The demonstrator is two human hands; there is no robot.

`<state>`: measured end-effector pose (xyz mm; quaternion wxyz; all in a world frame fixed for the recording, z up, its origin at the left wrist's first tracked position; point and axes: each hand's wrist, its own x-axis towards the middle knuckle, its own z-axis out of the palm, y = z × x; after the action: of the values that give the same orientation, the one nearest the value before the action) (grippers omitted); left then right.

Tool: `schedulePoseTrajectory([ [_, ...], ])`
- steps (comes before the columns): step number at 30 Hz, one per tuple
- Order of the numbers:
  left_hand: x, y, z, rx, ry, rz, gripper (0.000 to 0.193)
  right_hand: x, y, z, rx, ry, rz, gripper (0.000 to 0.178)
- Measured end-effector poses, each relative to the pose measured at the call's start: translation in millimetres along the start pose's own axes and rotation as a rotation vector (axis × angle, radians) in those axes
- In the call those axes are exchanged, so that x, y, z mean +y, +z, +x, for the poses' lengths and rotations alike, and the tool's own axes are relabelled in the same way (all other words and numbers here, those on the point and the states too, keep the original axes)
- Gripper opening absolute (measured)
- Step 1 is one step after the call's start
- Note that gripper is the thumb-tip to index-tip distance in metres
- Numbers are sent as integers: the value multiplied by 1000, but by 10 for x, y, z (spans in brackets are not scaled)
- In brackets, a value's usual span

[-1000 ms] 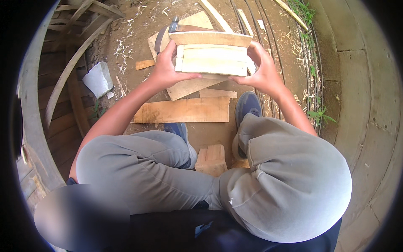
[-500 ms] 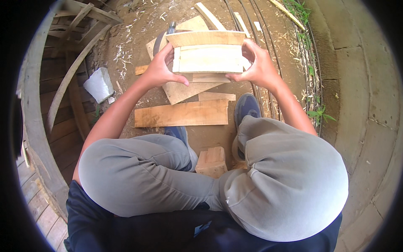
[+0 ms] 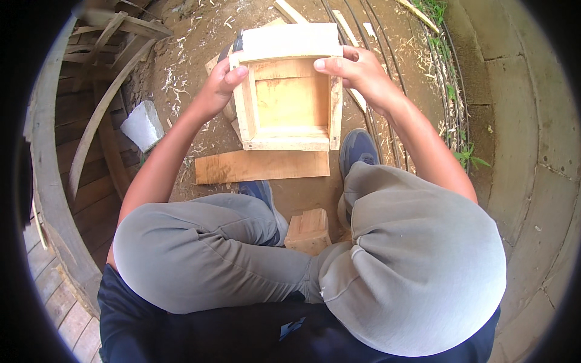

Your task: The person assembles a small wooden box by hand. They use a hammer and nails to join several wooden planks together, forming the sides and base of the box. The person then inspects the finished box.

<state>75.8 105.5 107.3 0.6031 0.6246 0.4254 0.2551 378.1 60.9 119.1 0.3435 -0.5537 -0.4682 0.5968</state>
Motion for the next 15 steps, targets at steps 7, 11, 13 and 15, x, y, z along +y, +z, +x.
schedulePoseTrajectory([
  [7, 41, 116, -65, -2, -192, -97, 75, 100, -47, -6, -8, 77, 68, 65],
  [11, 62, 50, -50, -50, -153, -19, 78, 242, -69, -1, -1, -12, 54, 65],
  [13, 103, -13, -52, -68, -74, -26, 80, 204, -45, -19, -23, -113, 60, 64],
  [15, 205, -71, -30, -97, 30, -72, 82, 36, -55, -62, -71, -234, 60, 66],
])
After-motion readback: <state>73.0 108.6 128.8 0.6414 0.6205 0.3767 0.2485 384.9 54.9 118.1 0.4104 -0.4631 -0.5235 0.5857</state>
